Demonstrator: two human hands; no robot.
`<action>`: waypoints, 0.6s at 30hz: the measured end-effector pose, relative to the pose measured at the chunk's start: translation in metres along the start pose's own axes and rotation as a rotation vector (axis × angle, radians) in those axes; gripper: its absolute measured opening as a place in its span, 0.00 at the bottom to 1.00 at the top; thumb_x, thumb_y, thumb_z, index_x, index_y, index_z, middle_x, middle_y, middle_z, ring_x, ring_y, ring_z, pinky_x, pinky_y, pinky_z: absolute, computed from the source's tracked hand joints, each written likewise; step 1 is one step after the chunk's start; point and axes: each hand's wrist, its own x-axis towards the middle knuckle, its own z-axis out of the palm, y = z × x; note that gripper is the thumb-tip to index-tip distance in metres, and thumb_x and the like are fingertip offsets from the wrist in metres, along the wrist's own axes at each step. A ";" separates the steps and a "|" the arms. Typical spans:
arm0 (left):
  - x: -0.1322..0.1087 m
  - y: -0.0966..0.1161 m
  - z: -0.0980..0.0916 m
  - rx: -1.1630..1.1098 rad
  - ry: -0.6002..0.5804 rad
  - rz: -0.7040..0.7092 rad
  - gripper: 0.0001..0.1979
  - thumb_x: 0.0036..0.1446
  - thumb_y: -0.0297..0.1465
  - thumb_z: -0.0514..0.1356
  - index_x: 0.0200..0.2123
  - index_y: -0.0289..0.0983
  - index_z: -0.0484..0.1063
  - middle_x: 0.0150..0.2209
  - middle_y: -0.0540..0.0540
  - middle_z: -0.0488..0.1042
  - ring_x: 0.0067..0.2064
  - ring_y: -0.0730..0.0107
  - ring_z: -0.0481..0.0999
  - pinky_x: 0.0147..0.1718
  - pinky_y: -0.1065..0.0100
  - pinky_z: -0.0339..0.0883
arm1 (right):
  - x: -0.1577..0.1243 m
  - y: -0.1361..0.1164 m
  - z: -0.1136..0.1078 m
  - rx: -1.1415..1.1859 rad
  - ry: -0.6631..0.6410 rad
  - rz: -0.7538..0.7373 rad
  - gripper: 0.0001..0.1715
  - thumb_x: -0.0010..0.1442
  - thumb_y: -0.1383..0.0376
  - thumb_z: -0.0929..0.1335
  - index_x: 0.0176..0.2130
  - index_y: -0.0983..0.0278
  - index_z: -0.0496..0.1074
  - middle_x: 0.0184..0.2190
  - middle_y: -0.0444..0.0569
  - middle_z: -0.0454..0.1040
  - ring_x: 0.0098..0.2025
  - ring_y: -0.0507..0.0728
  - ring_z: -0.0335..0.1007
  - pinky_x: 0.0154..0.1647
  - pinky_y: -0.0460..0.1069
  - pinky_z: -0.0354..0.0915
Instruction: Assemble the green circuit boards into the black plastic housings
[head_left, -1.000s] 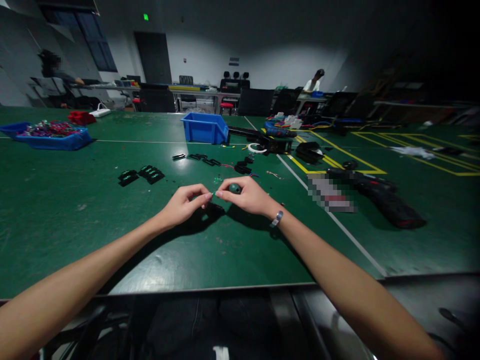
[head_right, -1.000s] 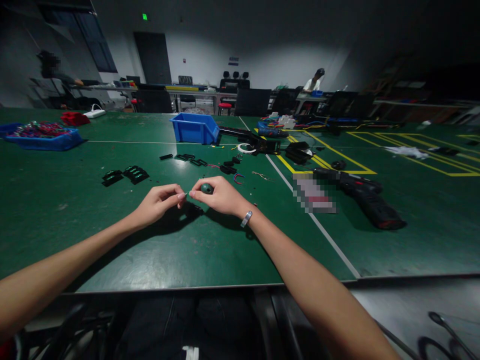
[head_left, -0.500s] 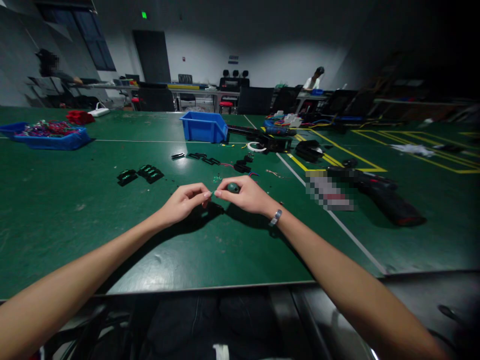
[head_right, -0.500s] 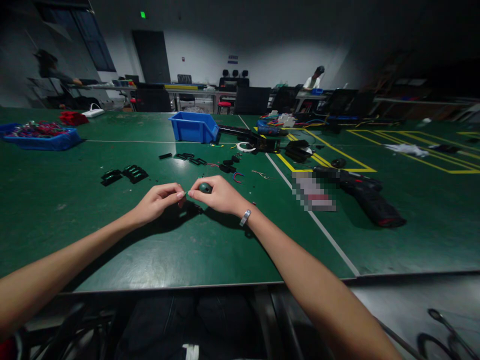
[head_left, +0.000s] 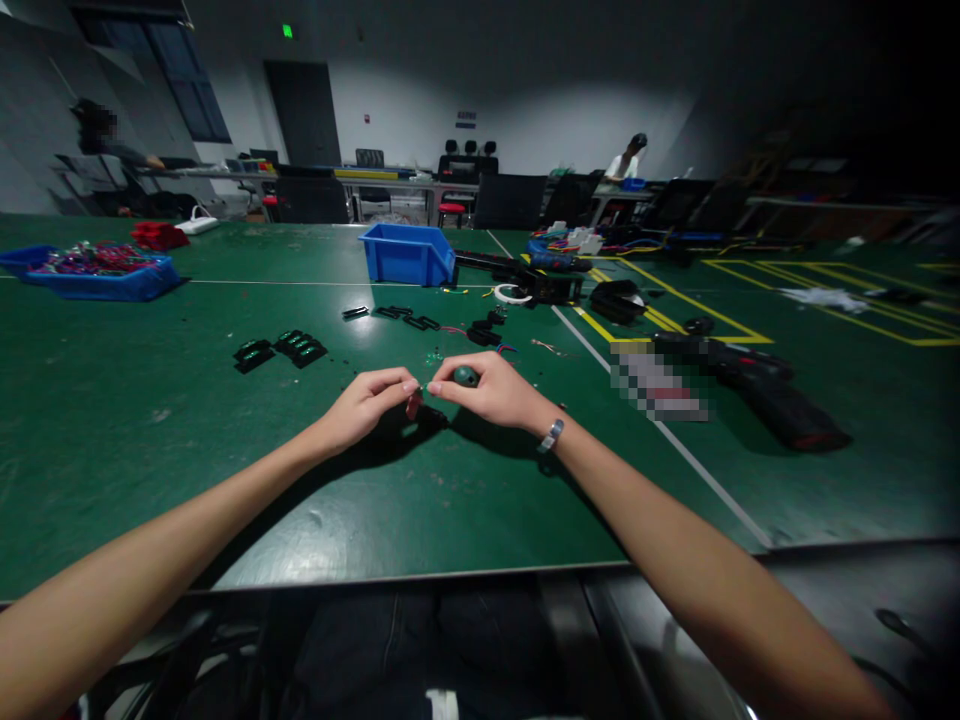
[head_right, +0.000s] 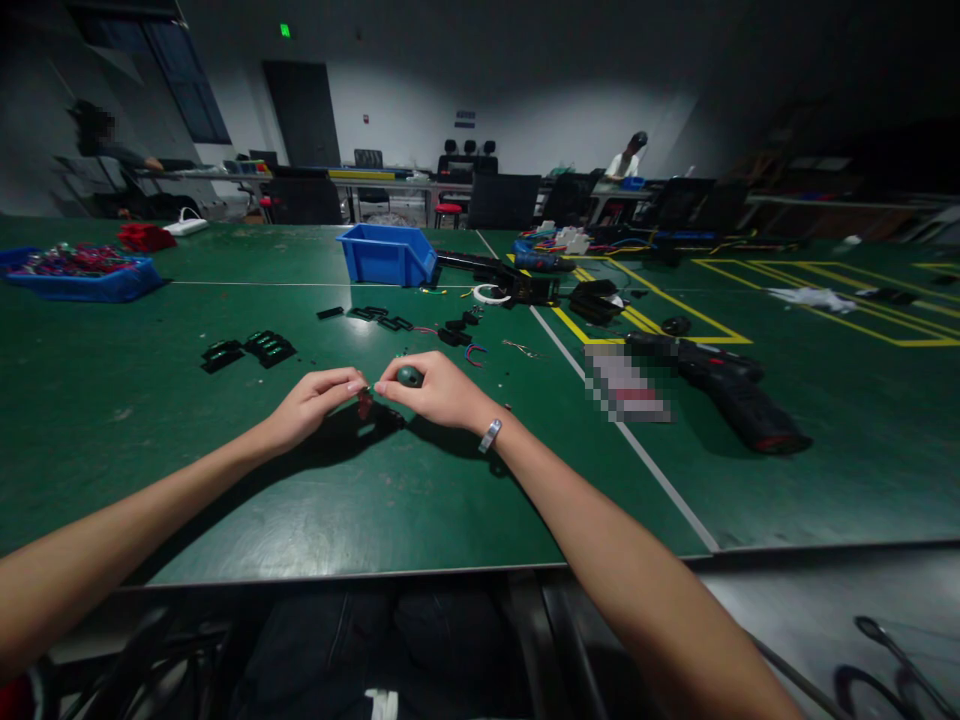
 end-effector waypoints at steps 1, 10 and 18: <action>0.000 0.000 0.000 0.000 0.004 0.002 0.18 0.67 0.41 0.55 0.31 0.35 0.73 0.30 0.47 0.75 0.36 0.68 0.73 0.42 0.67 0.66 | 0.000 0.000 0.000 -0.002 0.000 -0.001 0.14 0.62 0.57 0.69 0.34 0.65 0.79 0.29 0.45 0.76 0.32 0.53 0.67 0.36 0.47 0.60; 0.001 -0.002 -0.001 0.066 -0.002 0.002 0.19 0.66 0.42 0.56 0.30 0.35 0.74 0.29 0.48 0.75 0.34 0.70 0.72 0.39 0.68 0.65 | 0.000 -0.002 0.001 -0.008 -0.013 -0.005 0.14 0.63 0.58 0.69 0.34 0.65 0.78 0.29 0.46 0.76 0.33 0.53 0.68 0.36 0.47 0.60; 0.001 -0.004 -0.002 0.065 -0.022 -0.001 0.19 0.66 0.43 0.57 0.30 0.35 0.75 0.29 0.48 0.76 0.34 0.69 0.73 0.39 0.68 0.66 | -0.001 0.000 0.001 -0.012 -0.025 0.000 0.14 0.63 0.58 0.69 0.34 0.65 0.78 0.29 0.46 0.76 0.32 0.53 0.67 0.35 0.47 0.60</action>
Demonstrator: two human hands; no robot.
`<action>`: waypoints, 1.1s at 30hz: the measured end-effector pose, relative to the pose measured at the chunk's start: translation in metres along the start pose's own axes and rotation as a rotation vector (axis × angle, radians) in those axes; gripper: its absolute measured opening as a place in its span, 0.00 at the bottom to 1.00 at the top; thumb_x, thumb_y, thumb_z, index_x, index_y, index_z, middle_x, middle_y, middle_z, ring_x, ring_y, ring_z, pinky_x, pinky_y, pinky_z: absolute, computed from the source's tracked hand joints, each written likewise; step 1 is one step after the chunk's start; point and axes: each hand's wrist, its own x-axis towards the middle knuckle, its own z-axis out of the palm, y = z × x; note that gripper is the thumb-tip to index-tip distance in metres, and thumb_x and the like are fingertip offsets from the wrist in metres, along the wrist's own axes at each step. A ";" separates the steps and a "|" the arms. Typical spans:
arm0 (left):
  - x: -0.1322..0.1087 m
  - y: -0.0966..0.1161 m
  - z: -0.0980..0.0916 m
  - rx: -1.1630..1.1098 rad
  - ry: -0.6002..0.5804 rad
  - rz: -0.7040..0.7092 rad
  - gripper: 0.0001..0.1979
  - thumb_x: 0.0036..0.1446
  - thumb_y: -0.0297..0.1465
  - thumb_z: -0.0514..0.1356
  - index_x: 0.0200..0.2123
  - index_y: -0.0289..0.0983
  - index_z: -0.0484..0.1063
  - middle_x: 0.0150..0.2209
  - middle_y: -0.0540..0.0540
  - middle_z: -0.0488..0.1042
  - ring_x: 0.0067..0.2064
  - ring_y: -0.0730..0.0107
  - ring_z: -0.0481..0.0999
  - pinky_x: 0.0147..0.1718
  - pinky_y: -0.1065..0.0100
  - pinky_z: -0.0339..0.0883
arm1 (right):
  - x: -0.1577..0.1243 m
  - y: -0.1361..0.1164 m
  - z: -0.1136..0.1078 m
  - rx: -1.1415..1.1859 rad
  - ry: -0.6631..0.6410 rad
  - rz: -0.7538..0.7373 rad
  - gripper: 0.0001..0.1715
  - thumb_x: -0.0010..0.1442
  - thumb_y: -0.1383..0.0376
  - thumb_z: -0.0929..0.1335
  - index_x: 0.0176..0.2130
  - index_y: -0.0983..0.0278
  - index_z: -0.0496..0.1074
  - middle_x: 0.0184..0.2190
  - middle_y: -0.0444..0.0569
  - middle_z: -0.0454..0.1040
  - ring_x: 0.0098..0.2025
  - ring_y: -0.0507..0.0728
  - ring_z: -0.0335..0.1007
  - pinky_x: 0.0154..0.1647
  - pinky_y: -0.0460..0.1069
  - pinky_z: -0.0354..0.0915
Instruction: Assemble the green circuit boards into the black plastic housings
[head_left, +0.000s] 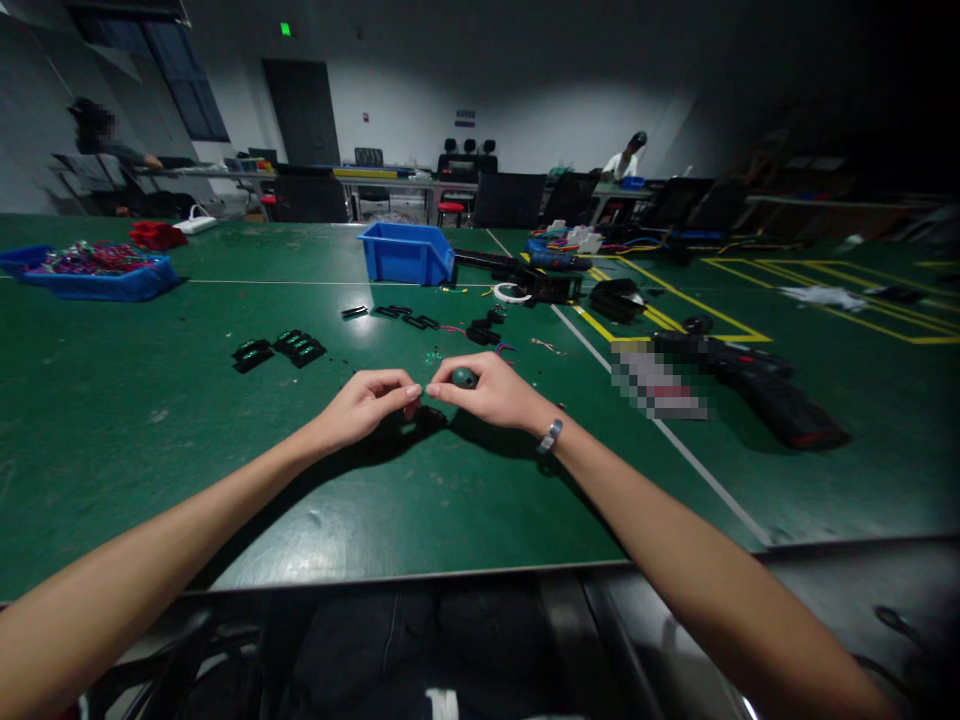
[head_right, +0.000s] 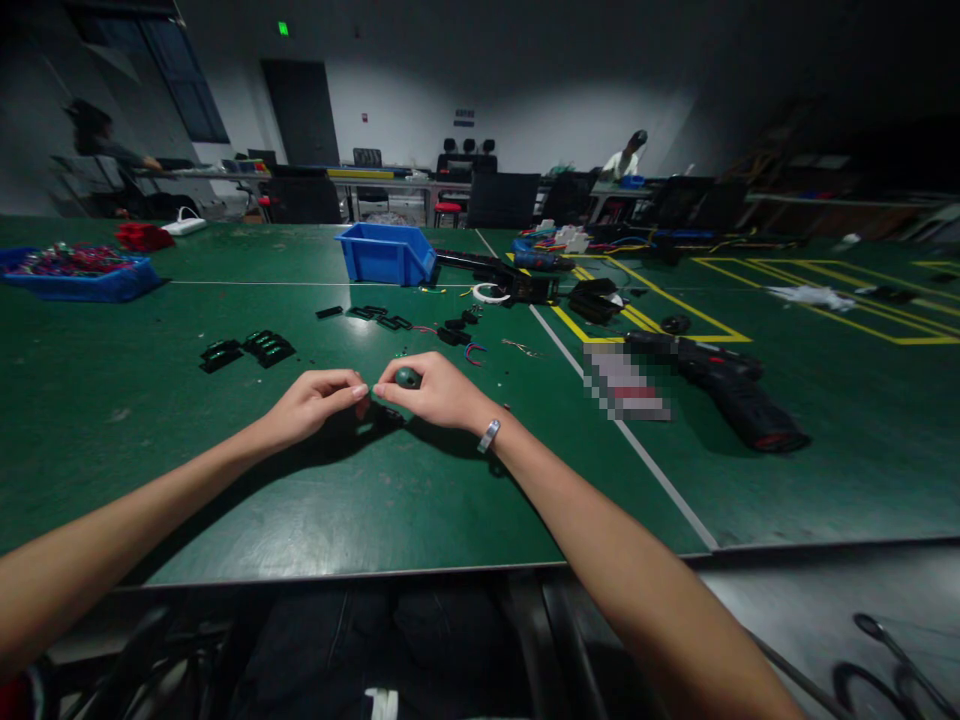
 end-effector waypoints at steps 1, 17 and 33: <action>0.000 0.000 0.000 -0.004 -0.003 -0.002 0.19 0.66 0.43 0.57 0.30 0.35 0.75 0.29 0.48 0.76 0.34 0.69 0.73 0.38 0.69 0.66 | 0.000 0.000 0.000 -0.001 -0.003 0.000 0.14 0.63 0.58 0.69 0.34 0.65 0.78 0.29 0.46 0.76 0.32 0.53 0.67 0.35 0.47 0.60; -0.001 0.004 -0.002 -0.041 0.005 -0.009 0.21 0.68 0.41 0.53 0.29 0.35 0.76 0.31 0.47 0.77 0.37 0.67 0.75 0.44 0.67 0.66 | 0.001 0.001 -0.001 0.009 -0.009 -0.018 0.14 0.63 0.58 0.69 0.35 0.65 0.78 0.31 0.46 0.78 0.33 0.53 0.70 0.37 0.48 0.62; 0.002 -0.002 -0.002 -0.079 -0.002 -0.111 0.20 0.66 0.43 0.57 0.28 0.34 0.75 0.29 0.48 0.76 0.34 0.71 0.74 0.41 0.70 0.64 | 0.000 0.002 -0.005 -0.072 -0.020 -0.066 0.12 0.64 0.59 0.69 0.37 0.65 0.78 0.33 0.47 0.80 0.36 0.54 0.73 0.40 0.47 0.63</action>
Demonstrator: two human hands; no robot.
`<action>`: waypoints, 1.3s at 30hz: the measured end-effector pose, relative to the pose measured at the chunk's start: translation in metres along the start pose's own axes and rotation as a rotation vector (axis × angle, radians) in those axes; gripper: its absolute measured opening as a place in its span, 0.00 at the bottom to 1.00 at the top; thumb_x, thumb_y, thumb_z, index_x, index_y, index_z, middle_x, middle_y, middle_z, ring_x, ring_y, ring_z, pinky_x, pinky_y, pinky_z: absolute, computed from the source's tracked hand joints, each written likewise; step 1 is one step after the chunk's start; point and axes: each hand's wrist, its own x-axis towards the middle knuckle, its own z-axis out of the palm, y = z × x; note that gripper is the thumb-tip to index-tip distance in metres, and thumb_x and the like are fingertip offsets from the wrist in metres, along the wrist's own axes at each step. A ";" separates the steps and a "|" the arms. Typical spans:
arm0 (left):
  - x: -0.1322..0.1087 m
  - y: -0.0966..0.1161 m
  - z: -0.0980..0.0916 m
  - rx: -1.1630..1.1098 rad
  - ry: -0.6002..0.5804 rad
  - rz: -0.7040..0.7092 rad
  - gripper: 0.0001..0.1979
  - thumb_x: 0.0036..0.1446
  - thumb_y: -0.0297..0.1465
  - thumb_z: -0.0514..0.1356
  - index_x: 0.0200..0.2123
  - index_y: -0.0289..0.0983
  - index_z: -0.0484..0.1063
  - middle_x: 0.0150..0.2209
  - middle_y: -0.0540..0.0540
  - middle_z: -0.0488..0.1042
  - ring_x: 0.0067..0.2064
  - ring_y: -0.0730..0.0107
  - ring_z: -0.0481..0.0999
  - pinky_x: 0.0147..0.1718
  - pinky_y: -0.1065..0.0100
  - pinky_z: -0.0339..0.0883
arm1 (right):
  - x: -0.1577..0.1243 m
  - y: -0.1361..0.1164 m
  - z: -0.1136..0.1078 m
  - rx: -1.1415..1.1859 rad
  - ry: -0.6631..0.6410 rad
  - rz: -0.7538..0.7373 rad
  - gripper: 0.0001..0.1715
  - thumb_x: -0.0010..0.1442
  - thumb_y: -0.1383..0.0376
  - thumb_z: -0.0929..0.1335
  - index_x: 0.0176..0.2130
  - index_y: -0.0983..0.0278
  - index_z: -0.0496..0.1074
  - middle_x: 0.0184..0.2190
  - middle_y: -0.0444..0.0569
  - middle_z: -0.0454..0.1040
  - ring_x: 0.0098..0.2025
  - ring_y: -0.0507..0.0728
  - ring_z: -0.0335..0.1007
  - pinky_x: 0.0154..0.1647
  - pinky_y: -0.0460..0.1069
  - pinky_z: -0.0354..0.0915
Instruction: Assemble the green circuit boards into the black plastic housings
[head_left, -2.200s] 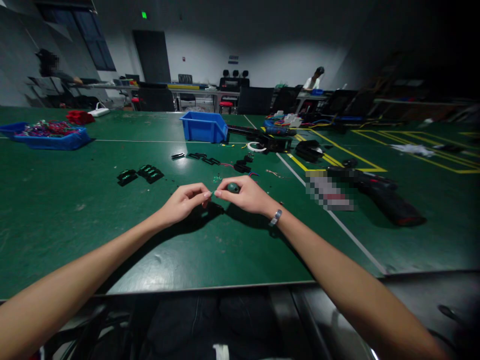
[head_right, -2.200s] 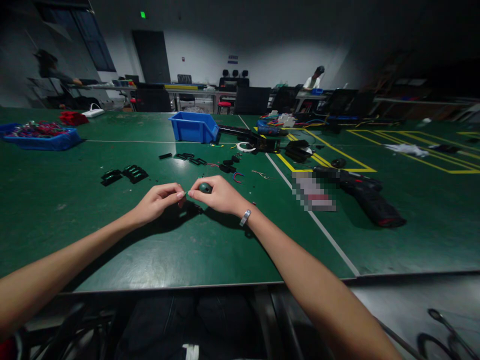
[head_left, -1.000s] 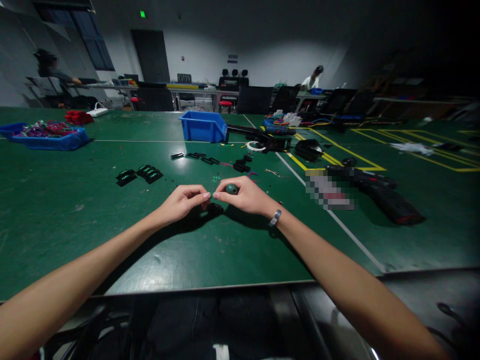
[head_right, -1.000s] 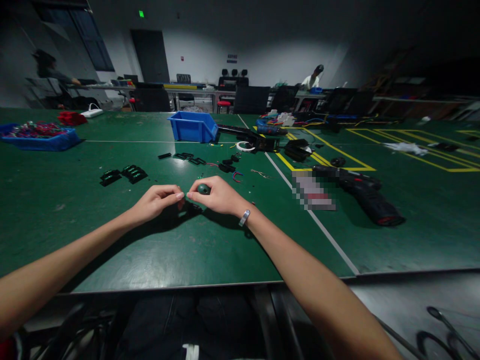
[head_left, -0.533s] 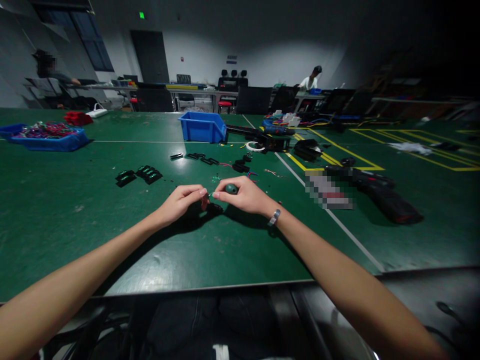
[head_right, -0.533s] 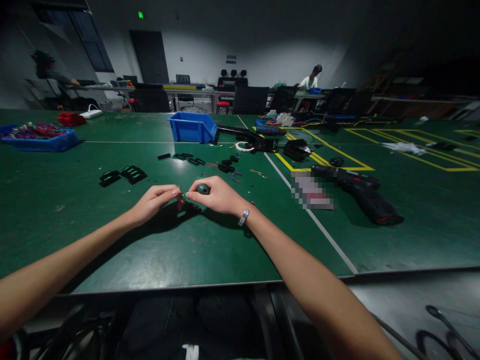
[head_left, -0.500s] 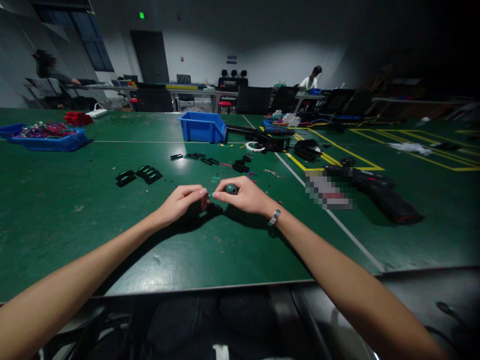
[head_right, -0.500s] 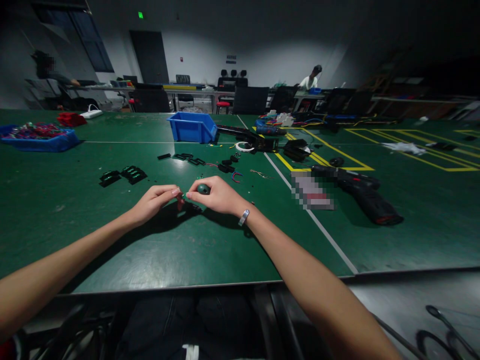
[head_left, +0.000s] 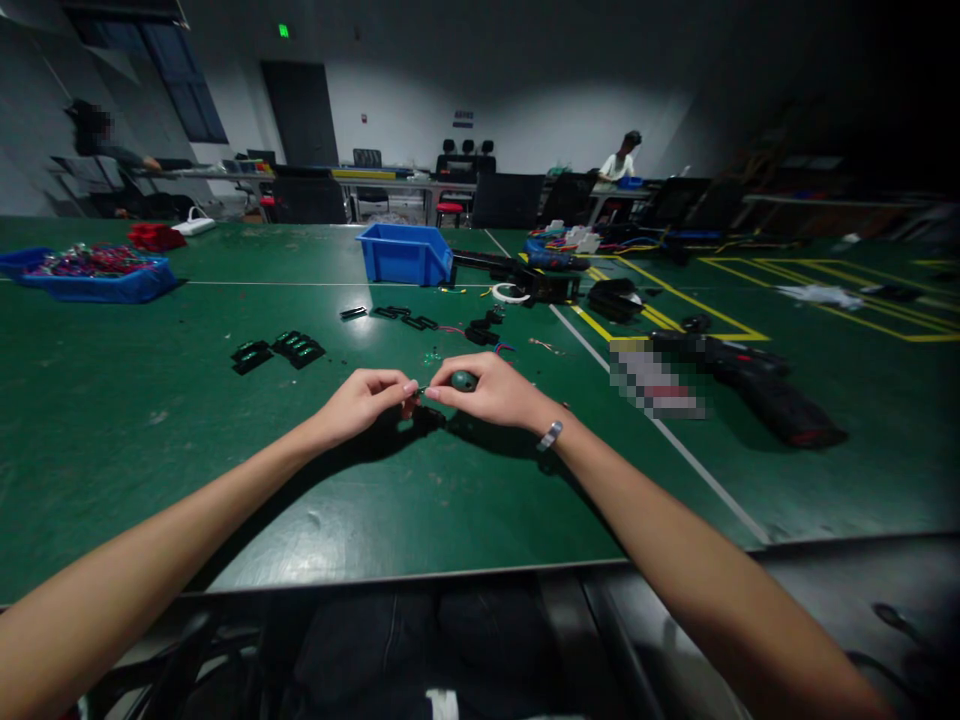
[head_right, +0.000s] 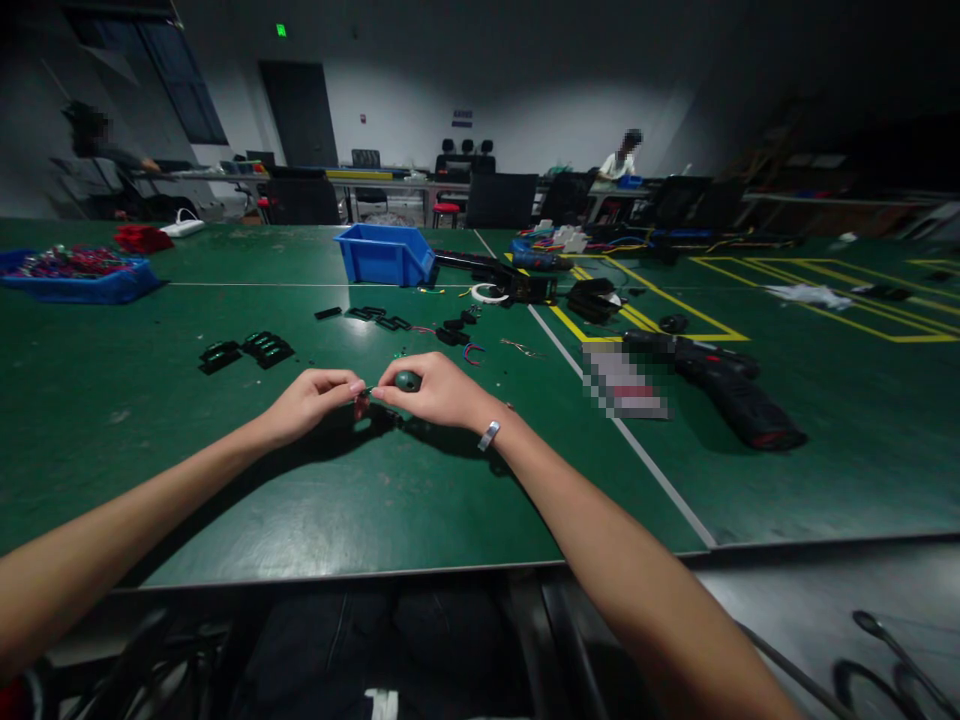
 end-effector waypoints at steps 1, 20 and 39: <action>0.000 -0.001 -0.001 0.009 0.011 0.006 0.20 0.66 0.43 0.57 0.29 0.34 0.75 0.29 0.48 0.76 0.34 0.71 0.73 0.40 0.70 0.64 | 0.000 0.000 -0.002 -0.021 -0.009 0.011 0.13 0.64 0.58 0.69 0.37 0.65 0.79 0.34 0.47 0.80 0.36 0.54 0.73 0.40 0.47 0.63; 0.000 -0.017 -0.001 0.590 -0.046 0.372 0.12 0.67 0.38 0.58 0.41 0.37 0.77 0.37 0.46 0.78 0.39 0.68 0.75 0.42 0.66 0.64 | -0.004 0.020 0.006 -0.250 -0.250 0.105 0.14 0.59 0.60 0.72 0.45 0.61 0.81 0.41 0.49 0.82 0.42 0.59 0.77 0.43 0.48 0.65; 0.002 -0.022 0.007 0.672 -0.013 0.372 0.14 0.67 0.41 0.57 0.39 0.37 0.76 0.37 0.45 0.77 0.39 0.66 0.75 0.43 0.64 0.63 | -0.004 0.014 -0.003 -0.271 -0.278 0.145 0.14 0.58 0.61 0.72 0.45 0.60 0.81 0.40 0.48 0.82 0.39 0.58 0.76 0.40 0.48 0.65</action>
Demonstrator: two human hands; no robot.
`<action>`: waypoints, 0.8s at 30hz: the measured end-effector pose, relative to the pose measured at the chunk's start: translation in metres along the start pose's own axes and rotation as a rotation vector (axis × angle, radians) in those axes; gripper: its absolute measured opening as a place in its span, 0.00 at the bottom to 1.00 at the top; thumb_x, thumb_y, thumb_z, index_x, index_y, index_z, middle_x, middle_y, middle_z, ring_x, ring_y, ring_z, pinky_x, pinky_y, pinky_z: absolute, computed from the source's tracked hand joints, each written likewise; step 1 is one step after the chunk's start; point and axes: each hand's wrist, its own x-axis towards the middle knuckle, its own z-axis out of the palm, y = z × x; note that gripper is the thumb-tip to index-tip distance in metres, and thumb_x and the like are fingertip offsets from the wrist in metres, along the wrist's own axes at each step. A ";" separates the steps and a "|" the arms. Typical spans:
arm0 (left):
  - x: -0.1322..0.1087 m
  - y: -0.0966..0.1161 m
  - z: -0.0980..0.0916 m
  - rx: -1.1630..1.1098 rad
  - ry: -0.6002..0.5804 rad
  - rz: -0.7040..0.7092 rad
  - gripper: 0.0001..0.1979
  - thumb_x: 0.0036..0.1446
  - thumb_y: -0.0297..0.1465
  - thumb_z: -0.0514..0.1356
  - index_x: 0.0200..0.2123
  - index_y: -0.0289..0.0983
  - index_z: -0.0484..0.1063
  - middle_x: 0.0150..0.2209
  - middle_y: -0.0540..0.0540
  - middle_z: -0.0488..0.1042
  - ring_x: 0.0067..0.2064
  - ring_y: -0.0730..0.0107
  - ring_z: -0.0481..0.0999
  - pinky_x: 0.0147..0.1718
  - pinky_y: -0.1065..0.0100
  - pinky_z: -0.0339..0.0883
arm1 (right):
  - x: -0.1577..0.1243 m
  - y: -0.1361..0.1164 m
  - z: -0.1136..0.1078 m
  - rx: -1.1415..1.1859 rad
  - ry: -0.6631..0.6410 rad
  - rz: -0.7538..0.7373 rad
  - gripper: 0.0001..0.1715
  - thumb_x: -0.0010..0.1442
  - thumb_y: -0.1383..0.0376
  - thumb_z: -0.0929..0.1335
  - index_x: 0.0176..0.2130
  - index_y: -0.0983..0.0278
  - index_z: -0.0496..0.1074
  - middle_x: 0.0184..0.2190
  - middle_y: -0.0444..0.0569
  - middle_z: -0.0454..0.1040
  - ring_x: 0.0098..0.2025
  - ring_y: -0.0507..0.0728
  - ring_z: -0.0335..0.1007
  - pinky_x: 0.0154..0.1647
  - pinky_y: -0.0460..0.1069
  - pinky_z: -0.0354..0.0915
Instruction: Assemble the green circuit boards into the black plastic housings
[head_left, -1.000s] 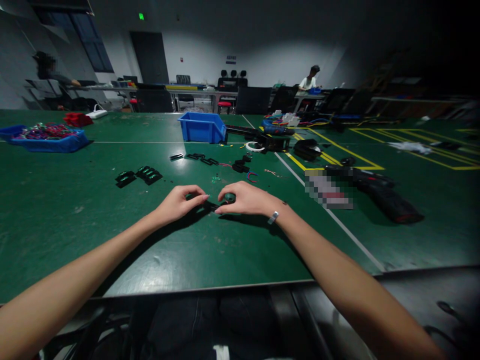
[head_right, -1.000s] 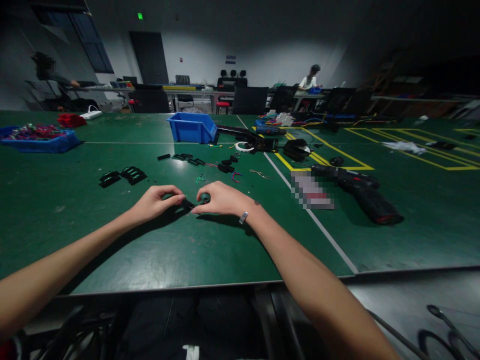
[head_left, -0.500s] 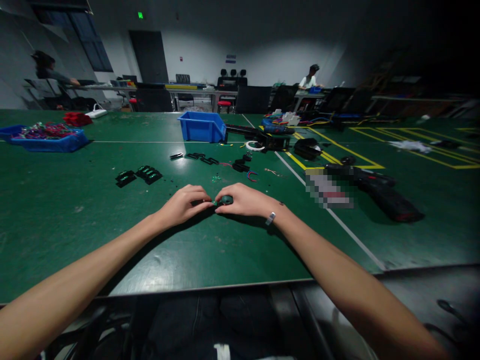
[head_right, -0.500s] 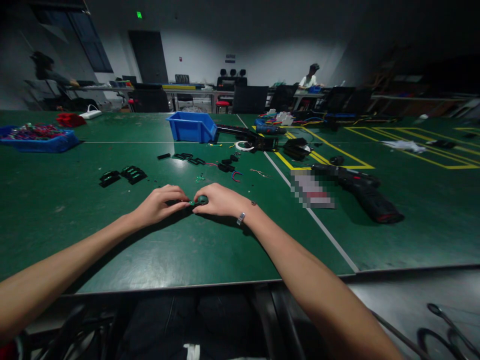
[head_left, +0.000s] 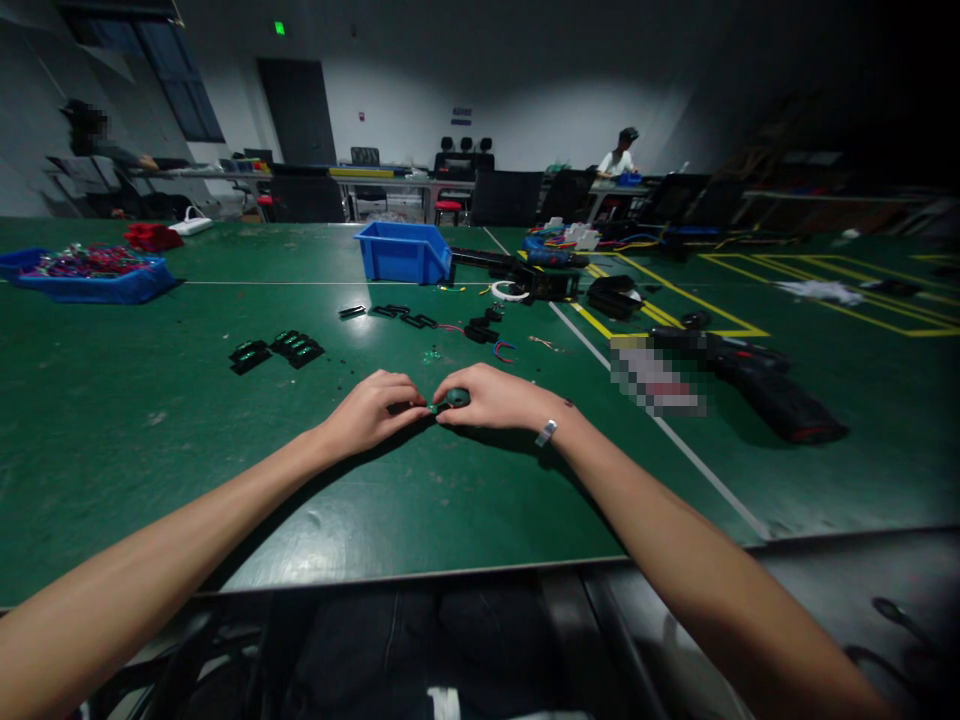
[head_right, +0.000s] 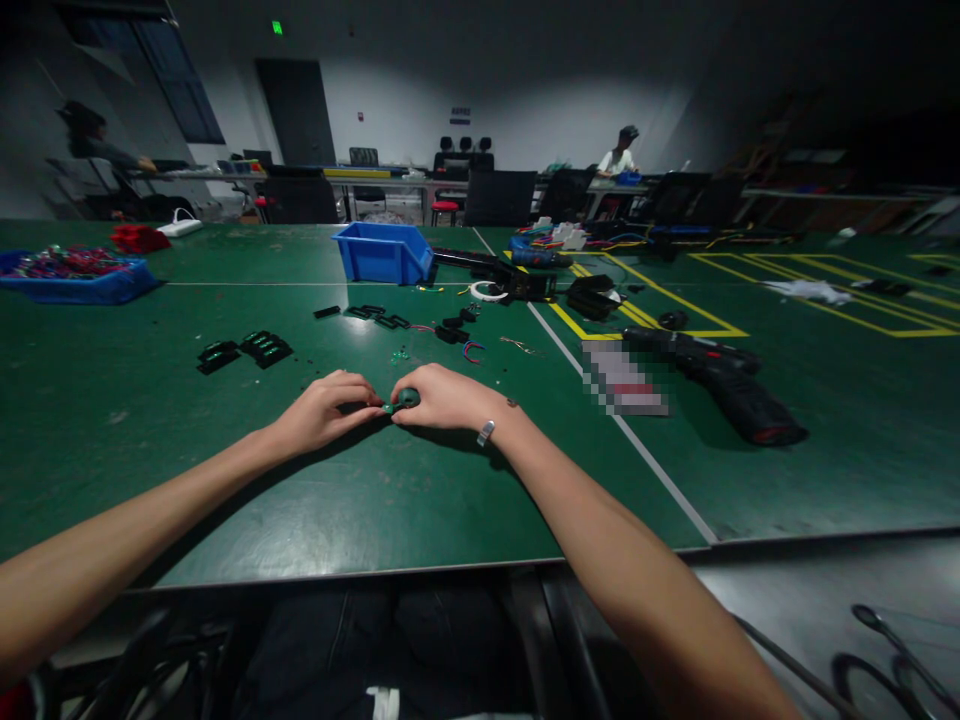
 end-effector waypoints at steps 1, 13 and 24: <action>0.000 0.000 0.000 -0.005 0.002 -0.003 0.15 0.67 0.41 0.57 0.39 0.37 0.76 0.37 0.45 0.77 0.39 0.66 0.75 0.43 0.64 0.63 | 0.000 0.000 0.000 -0.001 -0.003 0.000 0.14 0.58 0.62 0.72 0.45 0.60 0.81 0.40 0.48 0.82 0.39 0.58 0.76 0.40 0.48 0.65; 0.001 0.005 0.000 0.002 -0.004 -0.031 0.14 0.67 0.39 0.57 0.35 0.36 0.76 0.35 0.45 0.77 0.38 0.66 0.74 0.42 0.65 0.62 | 0.002 0.002 0.003 0.003 -0.014 -0.047 0.13 0.61 0.61 0.71 0.45 0.62 0.80 0.40 0.50 0.82 0.40 0.58 0.76 0.41 0.48 0.65; 0.002 0.004 -0.002 -0.055 -0.031 -0.057 0.14 0.67 0.40 0.57 0.35 0.36 0.75 0.34 0.46 0.75 0.36 0.68 0.74 0.38 0.67 0.63 | 0.001 0.001 0.003 0.008 -0.029 -0.035 0.12 0.61 0.62 0.71 0.44 0.62 0.80 0.39 0.49 0.82 0.39 0.57 0.76 0.40 0.47 0.64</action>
